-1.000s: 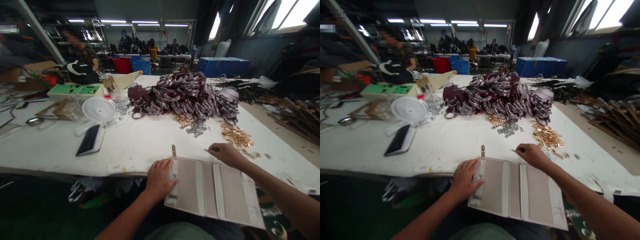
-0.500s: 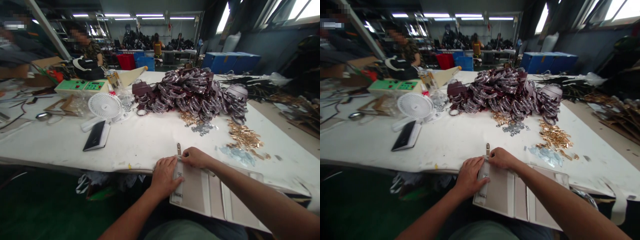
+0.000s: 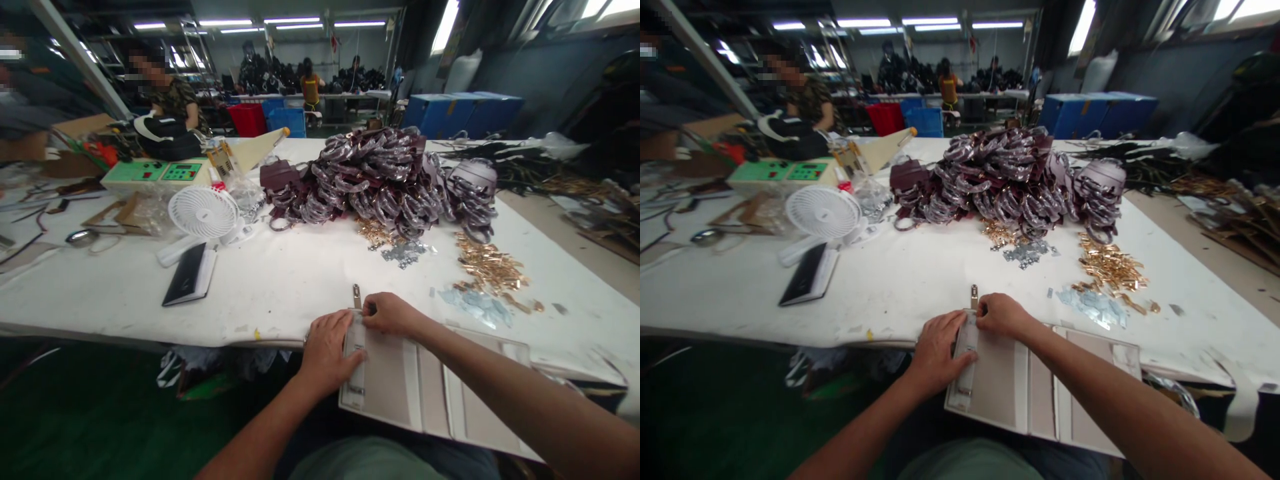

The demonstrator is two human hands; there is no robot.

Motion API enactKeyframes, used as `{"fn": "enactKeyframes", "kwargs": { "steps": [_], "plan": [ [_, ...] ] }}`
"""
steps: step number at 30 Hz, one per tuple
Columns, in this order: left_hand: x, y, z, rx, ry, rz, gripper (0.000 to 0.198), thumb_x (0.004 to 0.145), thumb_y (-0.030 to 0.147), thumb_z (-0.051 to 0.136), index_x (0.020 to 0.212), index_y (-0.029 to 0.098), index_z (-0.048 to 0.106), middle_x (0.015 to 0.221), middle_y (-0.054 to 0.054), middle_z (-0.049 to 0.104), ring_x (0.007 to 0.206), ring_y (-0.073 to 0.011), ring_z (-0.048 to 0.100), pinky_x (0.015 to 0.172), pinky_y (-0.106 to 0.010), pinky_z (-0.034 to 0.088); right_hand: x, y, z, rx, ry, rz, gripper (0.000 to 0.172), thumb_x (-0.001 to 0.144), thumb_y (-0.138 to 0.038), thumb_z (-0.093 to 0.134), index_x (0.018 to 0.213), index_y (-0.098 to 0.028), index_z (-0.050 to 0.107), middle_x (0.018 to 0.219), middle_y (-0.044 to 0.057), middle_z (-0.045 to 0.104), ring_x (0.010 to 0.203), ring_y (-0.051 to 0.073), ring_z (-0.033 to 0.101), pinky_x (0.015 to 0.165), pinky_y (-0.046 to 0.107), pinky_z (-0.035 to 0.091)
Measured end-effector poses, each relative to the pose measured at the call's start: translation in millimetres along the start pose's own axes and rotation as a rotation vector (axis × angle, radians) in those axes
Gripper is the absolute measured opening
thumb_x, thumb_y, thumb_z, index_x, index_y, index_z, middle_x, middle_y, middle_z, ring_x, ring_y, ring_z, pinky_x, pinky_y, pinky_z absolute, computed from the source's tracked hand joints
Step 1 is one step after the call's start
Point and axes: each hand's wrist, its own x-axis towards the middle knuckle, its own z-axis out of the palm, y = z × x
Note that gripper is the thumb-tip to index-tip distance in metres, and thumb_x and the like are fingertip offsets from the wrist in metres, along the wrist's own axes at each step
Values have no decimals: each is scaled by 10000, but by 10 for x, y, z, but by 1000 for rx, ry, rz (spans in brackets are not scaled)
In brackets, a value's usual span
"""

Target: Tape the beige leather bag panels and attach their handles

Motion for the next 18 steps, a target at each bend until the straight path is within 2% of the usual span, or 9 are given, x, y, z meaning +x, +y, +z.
{"fn": "enactKeyframes", "kwargs": {
  "steps": [2, 4, 7, 11, 14, 18],
  "plan": [
    [68, -17, -28, -17, 15, -37, 648, 802, 359, 703, 1405, 191, 534, 1476, -115, 551, 1344, -289, 491, 1150, -451, 377, 3, 43, 48, -39, 70, 16, 147, 680, -226, 689, 824, -218, 663, 746, 2, 694, 673, 155, 589, 622, 241, 378],
    [181, -26, -84, -23, -15, -91, 587, 853, 333, 633, 1410, 182, 528, 1370, -115, 634, 1263, -274, 560, 1088, -422, 432, 7, 76, 88, -72, 95, 40, 173, 682, -257, 696, 847, -232, 651, 765, 2, 688, 683, 161, 582, 631, 249, 371],
    [411, -11, -194, 0, -176, -169, 471, 891, 335, 568, 1351, 232, 583, 1071, -53, 760, 995, -240, 678, 871, -348, 512, 10, 98, 120, -92, 102, 68, 174, 695, -302, 698, 851, -243, 649, 734, -2, 658, 668, 164, 561, 624, 257, 353],
    [713, 33, -311, 91, -354, -198, 244, 862, 375, 584, 982, 240, 746, 917, -51, 772, 840, -230, 687, 692, -290, 456, -3, 103, 113, -44, 85, 85, 184, 729, -354, 704, 860, -234, 659, 719, -1, 641, 671, 161, 556, 618, 256, 334],
    [866, 41, -343, 77, -407, -211, 215, 801, 390, 645, 876, 227, 764, 843, -47, 765, 782, -221, 674, 636, -276, 421, -14, 113, 102, -1, 75, 71, 186, 749, -365, 706, 863, -226, 658, 746, 2, 654, 683, 154, 559, 618, 251, 328],
    [953, 3, -308, 10, -464, -234, 204, 770, 391, 678, 777, 203, 756, 704, -14, 726, 672, -180, 638, 577, -252, 397, -22, 120, 76, 21, 75, 66, 188, 762, -376, 715, 851, -224, 649, 723, -5, 647, 670, 155, 552, 604, 257, 323]
  ]
}}
